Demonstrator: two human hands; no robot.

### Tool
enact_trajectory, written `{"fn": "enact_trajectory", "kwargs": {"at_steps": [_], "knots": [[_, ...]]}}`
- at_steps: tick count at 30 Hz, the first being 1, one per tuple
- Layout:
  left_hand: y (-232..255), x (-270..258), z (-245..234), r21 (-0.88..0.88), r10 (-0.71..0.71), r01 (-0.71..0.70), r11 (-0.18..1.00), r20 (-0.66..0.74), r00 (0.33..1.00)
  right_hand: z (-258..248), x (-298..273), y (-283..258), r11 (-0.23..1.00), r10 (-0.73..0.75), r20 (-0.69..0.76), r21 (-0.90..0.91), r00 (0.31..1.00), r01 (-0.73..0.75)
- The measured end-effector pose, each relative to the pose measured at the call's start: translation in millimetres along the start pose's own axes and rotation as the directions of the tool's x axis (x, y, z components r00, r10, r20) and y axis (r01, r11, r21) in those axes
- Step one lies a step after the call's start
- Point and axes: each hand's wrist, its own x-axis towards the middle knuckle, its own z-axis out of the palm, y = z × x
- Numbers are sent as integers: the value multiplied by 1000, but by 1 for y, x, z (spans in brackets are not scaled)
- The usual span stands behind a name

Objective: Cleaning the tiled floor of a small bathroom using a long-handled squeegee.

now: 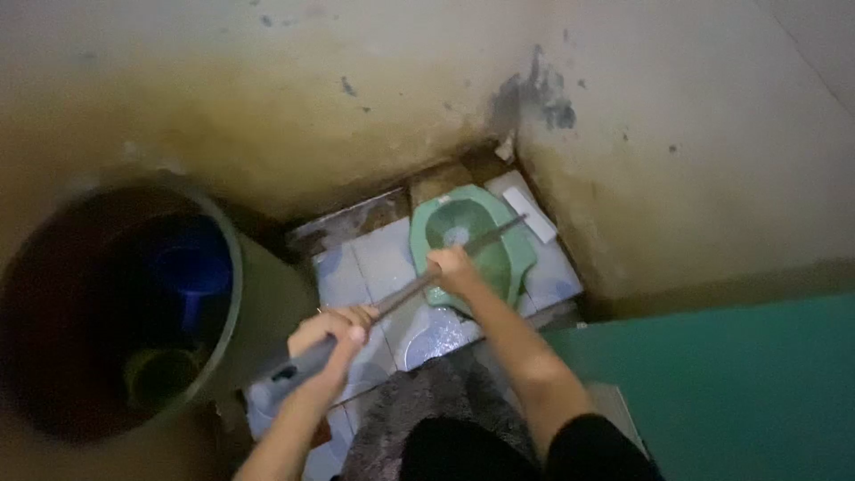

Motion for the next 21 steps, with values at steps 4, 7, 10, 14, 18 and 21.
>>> {"fn": "enact_trajectory", "kwargs": {"at_steps": [4, 7, 10, 14, 18, 21], "knots": [[-19, 26, -17, -18, -4, 4, 1000, 18, 1000, -29, 12, -10, 972, 128, -41, 202, 991, -117], [0, 42, -6, -78, 34, -29, 997, 59, 998, -39, -9, -23, 991, 45, -106, 129, 993, -31], [26, 57, 11, -87, 45, -36, 996, 98, 994, -56, -17, -30, 955, 197, -83, 243, 977, -172], [32, 84, 36, 20, 83, -91, 996, 250, 965, -46, 24, 5, 974, 102, -144, 218, 984, -69], [-12, 98, 31, 234, 148, -253, 939, 392, 908, -44, 74, 40, 956, 48, -114, 295, 992, -12], [-9, 111, 17, 307, 131, -245, 920, 349, 928, -50, 85, 23, 960, 45, -98, 279, 994, -16]]}}
